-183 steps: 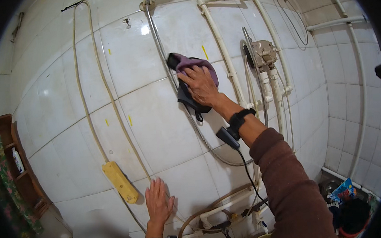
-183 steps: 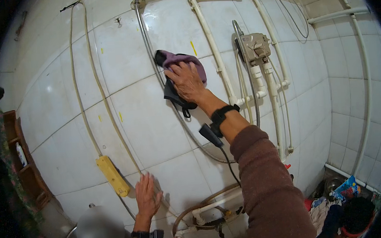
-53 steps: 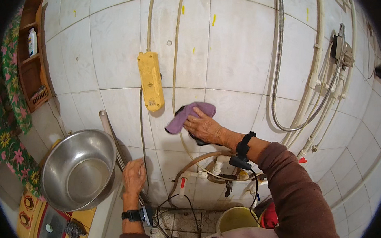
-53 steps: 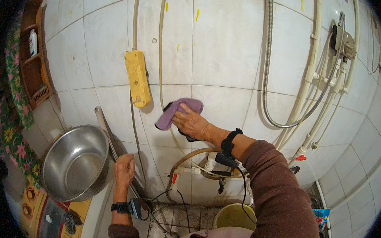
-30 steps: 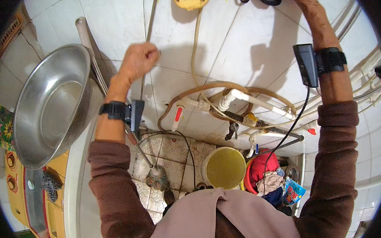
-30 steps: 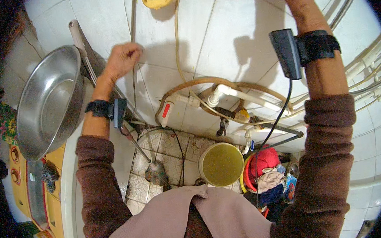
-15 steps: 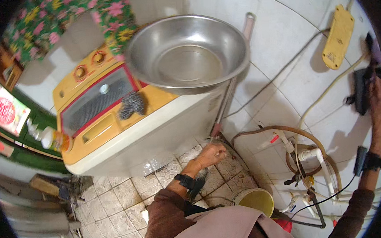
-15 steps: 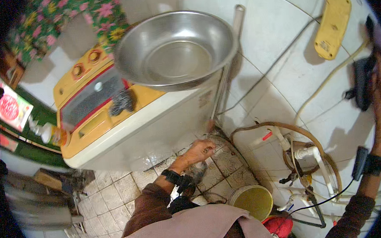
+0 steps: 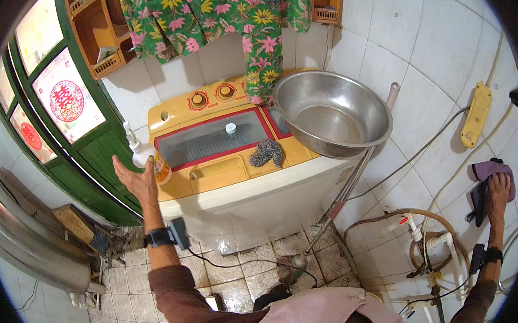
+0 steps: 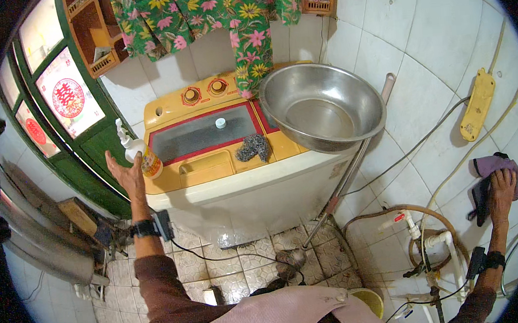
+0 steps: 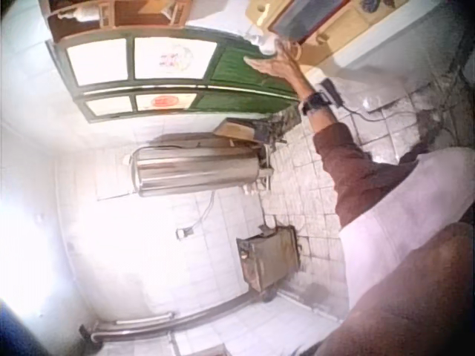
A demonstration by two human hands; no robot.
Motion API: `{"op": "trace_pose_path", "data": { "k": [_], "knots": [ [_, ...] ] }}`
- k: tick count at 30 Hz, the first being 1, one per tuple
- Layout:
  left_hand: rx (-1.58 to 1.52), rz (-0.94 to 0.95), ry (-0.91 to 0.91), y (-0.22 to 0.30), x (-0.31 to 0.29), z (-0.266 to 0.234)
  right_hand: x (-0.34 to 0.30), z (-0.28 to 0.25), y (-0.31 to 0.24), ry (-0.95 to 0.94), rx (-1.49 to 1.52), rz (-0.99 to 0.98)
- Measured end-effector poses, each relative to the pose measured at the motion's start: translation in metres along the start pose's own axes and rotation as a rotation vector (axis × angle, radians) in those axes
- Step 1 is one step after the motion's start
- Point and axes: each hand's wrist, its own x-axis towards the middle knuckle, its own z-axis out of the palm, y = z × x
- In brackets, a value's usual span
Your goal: The person mops the tiled floor with a mop, then wrings a cloth in a bucket and wipes the tiled walls. They spray a cleaning solution onto the walls and continue wiping around pipes and fixtures.
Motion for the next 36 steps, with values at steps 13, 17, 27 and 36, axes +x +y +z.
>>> {"op": "trace_pose_path", "data": {
  "k": [13, 17, 27, 36],
  "knots": [
    [-0.459, -0.197, -0.583, -0.042, 0.060, 0.017, -0.041, -0.077, -0.040, 0.139, 0.668, 0.737],
    [-0.591, -0.141, -0.538, -0.037, 0.045, 0.034, -0.066, -0.143, -0.095, 0.220, 0.615, 0.815],
    [-1.097, -0.097, -1.060, 0.148, -0.049, 0.039, -0.121, -0.238, -0.192, 0.109, 0.629, 0.992],
    [-1.421, 0.210, -1.651, 0.440, -0.105, 0.031, -0.227, -0.275, -0.278, -0.121, 0.642, 1.209]
  ]
}}
